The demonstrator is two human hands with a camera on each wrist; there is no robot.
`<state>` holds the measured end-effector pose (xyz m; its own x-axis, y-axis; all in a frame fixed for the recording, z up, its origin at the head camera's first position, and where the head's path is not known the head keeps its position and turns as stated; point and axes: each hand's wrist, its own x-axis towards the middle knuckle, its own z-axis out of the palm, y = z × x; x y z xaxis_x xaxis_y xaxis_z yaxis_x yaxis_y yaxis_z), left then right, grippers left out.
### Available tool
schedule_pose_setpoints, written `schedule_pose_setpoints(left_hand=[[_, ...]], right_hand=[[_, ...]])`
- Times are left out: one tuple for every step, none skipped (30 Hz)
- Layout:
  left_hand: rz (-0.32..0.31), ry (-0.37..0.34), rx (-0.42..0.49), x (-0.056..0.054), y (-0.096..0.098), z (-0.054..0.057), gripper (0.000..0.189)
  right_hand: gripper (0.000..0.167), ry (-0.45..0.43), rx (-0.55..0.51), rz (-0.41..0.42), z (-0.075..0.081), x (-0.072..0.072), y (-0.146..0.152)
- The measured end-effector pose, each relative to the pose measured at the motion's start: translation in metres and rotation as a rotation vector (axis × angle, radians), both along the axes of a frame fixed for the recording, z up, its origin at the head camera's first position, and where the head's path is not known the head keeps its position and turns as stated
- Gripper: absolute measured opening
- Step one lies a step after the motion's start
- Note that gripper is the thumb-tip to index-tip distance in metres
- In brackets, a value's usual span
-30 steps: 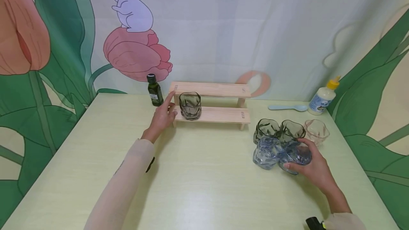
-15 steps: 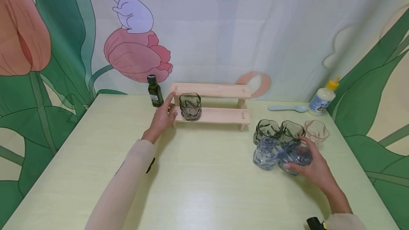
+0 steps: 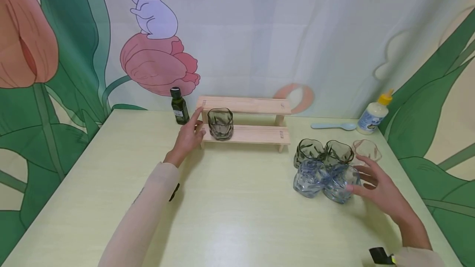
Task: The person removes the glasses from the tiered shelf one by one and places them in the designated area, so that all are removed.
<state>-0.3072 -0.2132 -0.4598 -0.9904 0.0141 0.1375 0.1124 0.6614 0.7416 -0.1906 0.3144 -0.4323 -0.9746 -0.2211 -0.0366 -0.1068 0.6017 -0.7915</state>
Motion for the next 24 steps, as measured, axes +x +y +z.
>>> schedule_pose_setpoints(left_hand=[[-0.001,-0.002,0.004,0.000,0.000,0.000,0.079],[-0.002,-0.003,0.007,0.000,0.000,0.000,0.080],[-0.002,-0.004,0.009,0.000,0.000,0.000,0.080],[-0.002,-0.005,0.010,-0.001,0.000,0.000,0.079],[-0.002,-0.005,0.012,-0.001,0.000,-0.001,0.080],[-0.003,-0.004,0.013,-0.001,0.000,-0.001,0.080],[-0.004,-0.004,0.013,-0.001,0.000,-0.001,0.080],[-0.004,-0.002,0.012,-0.001,-0.001,-0.001,0.080],[-0.005,-0.002,0.012,-0.001,-0.001,-0.001,0.080],[-0.008,-0.001,0.012,-0.001,-0.001,-0.002,0.080],[-0.011,0.000,0.013,-0.001,-0.001,-0.002,0.080],[-0.013,0.001,0.014,0.000,-0.001,-0.002,0.080],[-0.014,0.001,0.013,0.000,-0.001,-0.002,0.079],[-0.016,0.001,0.012,0.000,-0.001,-0.002,0.080],[-0.018,0.002,0.010,0.000,-0.001,-0.002,0.080],[-0.018,0.002,0.009,0.001,-0.001,-0.002,0.080],[-0.019,0.002,0.009,0.001,-0.001,-0.002,0.080],[-0.017,0.000,0.008,0.001,-0.002,-0.002,0.080],[-0.017,-0.002,0.008,0.001,-0.002,-0.001,0.080],[-0.017,-0.003,0.008,0.001,-0.002,-0.001,0.080],[-0.017,-0.002,0.009,0.001,-0.002,0.000,0.080],[-0.015,-0.006,0.012,0.001,-0.002,0.000,0.080],[-0.014,-0.008,0.012,0.001,-0.002,0.001,0.080],[-0.013,-0.010,0.011,0.000,-0.002,0.001,0.080]], right_hand=[[0.092,0.021,0.012,0.004,0.004,-0.001,0.002],[0.090,0.043,0.024,0.006,0.008,-0.001,0.004],[0.088,0.066,0.025,0.012,0.012,-0.003,0.005],[0.086,0.089,0.025,0.016,0.017,-0.004,0.005],[0.085,0.112,0.023,0.023,0.021,-0.006,0.005],[0.084,0.128,0.015,0.029,0.026,-0.008,0.004],[0.084,0.140,-0.001,0.041,0.031,-0.011,0.001],[0.084,0.149,-0.008,0.049,0.035,-0.014,-0.002],[0.084,0.155,-0.014,0.059,0.040,-0.017,-0.006],[0.085,0.161,-0.017,0.067,0.044,-0.020,-0.011],[0.085,0.165,-0.020,0.077,0.048,-0.024,-0.016],[0.086,0.166,-0.021,0.086,0.052,-0.027,-0.023],[0.086,0.161,-0.028,0.095,0.056,-0.031,-0.029],[0.086,0.155,-0.036,0.106,0.059,-0.035,-0.036],[0.086,0.143,-0.047,0.116,0.062,-0.039,-0.044],[0.086,0.130,-0.060,0.129,0.064,-0.043,-0.052],[0.086,0.114,-0.073,0.142,0.066,-0.047,-0.060],[0.087,0.094,-0.087,0.154,0.068,-0.051,-0.069],[0.087,0.079,-0.103,0.168,0.070,-0.055,-0.078],[0.087,0.069,-0.113,0.182,0.071,-0.059,-0.087],[0.088,0.061,-0.121,0.196,0.072,-0.063,-0.096],[0.087,0.062,-0.128,0.214,0.073,-0.067,-0.105],[0.087,0.065,-0.133,0.233,0.073,-0.071,-0.114],[0.087,0.067,-0.137,0.250,0.073,-0.075,-0.123]])
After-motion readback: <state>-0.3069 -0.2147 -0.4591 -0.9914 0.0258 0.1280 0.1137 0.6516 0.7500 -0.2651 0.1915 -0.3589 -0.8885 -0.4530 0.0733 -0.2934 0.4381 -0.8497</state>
